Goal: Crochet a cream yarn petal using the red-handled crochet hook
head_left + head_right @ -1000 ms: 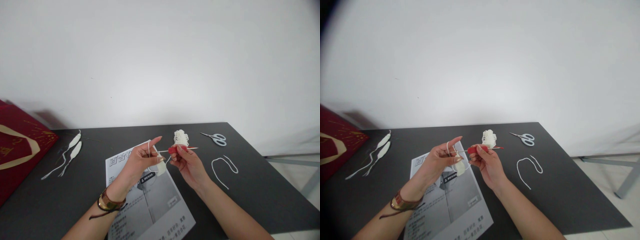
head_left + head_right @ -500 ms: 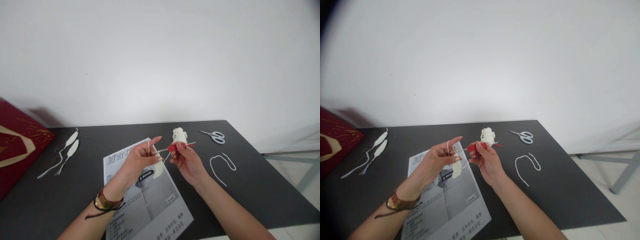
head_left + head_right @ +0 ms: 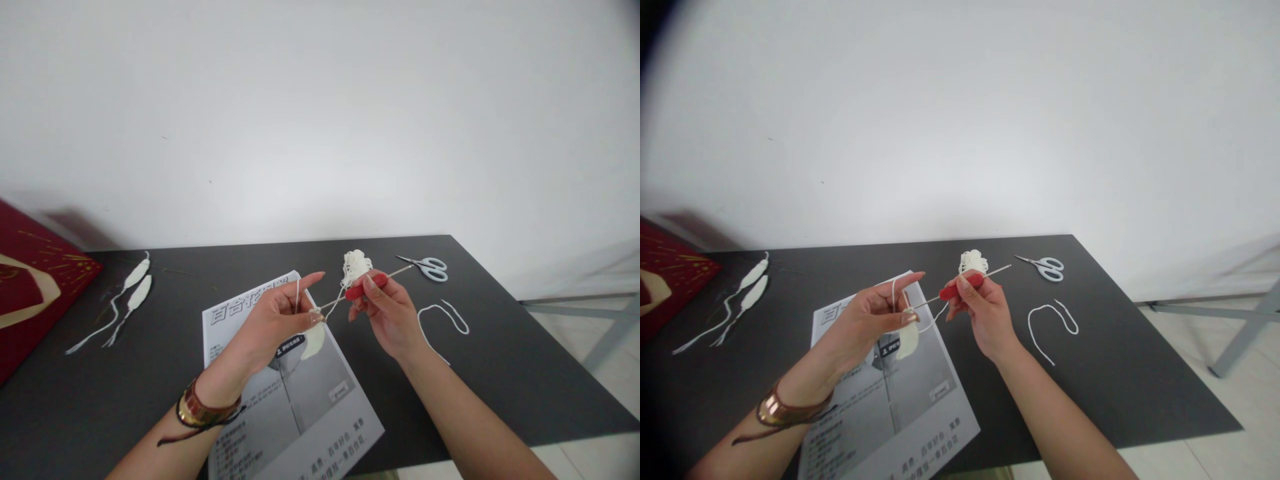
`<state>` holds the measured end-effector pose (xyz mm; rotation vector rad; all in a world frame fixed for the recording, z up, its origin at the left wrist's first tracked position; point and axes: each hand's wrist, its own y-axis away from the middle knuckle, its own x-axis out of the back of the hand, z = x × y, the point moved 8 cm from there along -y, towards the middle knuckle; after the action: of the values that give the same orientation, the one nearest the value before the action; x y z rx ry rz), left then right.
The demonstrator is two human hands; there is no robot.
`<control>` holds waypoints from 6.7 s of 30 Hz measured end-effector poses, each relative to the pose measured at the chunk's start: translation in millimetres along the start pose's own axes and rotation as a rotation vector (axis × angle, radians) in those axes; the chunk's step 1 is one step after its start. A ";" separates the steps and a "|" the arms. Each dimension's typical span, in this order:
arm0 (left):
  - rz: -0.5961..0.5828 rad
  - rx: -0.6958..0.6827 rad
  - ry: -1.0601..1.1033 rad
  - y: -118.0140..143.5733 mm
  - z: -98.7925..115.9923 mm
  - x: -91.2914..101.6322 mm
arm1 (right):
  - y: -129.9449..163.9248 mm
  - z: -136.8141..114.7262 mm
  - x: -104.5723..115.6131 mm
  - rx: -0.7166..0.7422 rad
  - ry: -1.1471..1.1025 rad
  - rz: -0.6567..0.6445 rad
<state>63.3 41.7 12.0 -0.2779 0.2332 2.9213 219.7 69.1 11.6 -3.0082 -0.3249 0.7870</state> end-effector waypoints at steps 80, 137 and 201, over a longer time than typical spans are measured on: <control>-0.042 -0.152 -0.410 2.5 24.0 -0.9 | 44.5 -64.7 -37.4 0.637 0.771 -0.393; 0.177 0.015 0.419 -3.8 -12.2 1.8 | 57.7 -34.6 -45.2 0.951 0.835 -0.243; -0.129 -0.005 0.051 8.1 7.2 0.8 | 8.0 7.2 -3.1 -0.138 -0.203 0.004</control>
<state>59.6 35.2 19.9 -0.3552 0.2081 2.7905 215.1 60.4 6.3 -3.0596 -0.3923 1.1188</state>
